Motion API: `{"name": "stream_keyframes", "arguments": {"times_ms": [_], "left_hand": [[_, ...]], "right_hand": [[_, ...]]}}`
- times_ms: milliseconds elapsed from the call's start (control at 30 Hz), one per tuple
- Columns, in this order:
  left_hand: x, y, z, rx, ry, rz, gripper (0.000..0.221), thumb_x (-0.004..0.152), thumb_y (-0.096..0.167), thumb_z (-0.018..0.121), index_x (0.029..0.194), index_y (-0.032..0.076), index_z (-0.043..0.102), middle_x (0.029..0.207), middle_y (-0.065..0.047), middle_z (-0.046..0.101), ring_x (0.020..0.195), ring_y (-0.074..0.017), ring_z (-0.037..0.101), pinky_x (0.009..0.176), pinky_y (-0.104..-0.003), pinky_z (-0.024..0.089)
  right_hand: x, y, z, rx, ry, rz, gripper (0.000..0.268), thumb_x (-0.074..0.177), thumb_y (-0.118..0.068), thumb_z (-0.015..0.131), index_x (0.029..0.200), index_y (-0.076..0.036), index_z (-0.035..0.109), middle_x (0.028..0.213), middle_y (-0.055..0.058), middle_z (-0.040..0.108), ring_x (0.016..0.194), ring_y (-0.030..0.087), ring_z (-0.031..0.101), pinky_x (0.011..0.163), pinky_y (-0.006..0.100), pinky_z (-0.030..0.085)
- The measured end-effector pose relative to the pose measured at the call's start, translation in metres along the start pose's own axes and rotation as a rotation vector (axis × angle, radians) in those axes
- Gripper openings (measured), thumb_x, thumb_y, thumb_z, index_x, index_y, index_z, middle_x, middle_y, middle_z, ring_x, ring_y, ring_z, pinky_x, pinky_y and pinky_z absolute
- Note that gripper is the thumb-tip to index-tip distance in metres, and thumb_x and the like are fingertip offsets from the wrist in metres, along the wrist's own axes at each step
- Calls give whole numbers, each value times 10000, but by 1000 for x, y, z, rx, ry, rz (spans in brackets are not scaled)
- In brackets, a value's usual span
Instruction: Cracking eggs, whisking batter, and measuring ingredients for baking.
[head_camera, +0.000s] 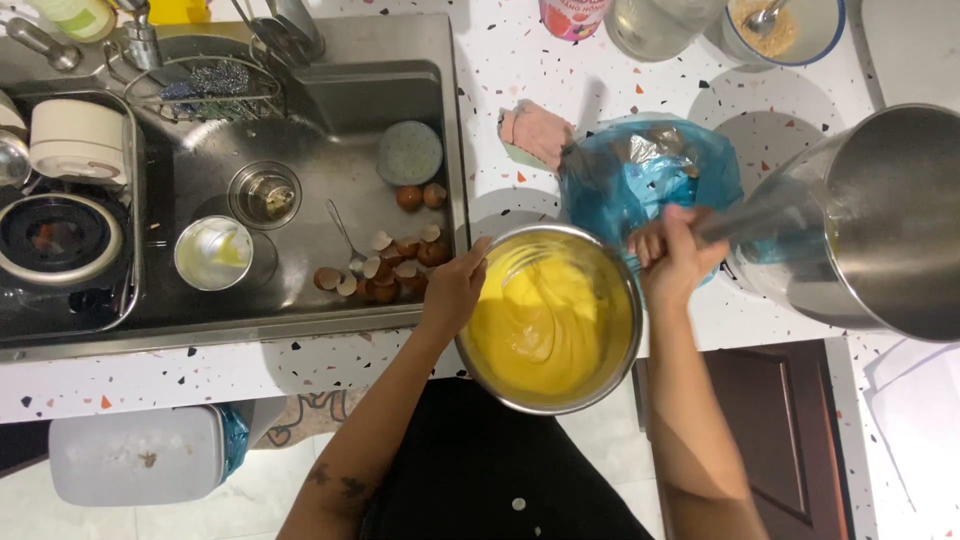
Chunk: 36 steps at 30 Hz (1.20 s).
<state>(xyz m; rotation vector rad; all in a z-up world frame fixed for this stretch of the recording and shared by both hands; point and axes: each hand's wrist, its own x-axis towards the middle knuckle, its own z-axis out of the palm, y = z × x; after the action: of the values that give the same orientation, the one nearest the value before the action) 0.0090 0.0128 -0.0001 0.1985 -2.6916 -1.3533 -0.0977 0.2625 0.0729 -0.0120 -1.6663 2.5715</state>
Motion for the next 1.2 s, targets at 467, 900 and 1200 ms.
{"name": "stream_keyframes", "arguments": {"times_ms": [467, 900, 1200], "left_hand": [[4, 5, -11, 132, -83, 11, 415, 1036, 179, 585, 1449, 145, 570, 811, -175, 693, 720, -341, 680, 634, -451, 518], [1, 1, -18, 87, 5, -11, 395, 1019, 176, 593, 1413, 152, 609, 877, -182, 716, 776, -354, 694, 649, -462, 526], [5, -7, -8, 136, 38, 14, 404, 1007, 157, 609, 1410, 136, 597, 903, -176, 719, 759, -343, 696, 646, -448, 542]], "right_hand": [[-42, 17, 16, 218, -25, 65, 114, 957, -148, 663, 948, -191, 557, 571, 1, 375, 404, 135, 333, 415, 341, 347], [-22, 11, -13, 173, -91, 363, 234, 997, -87, 642, 867, -137, 453, 543, -12, 365, 372, 121, 331, 358, 321, 293], [-46, 43, -13, 295, -39, 131, 230, 973, -84, 668, 867, -114, 466, 576, 2, 403, 412, 133, 372, 396, 318, 340]]}}
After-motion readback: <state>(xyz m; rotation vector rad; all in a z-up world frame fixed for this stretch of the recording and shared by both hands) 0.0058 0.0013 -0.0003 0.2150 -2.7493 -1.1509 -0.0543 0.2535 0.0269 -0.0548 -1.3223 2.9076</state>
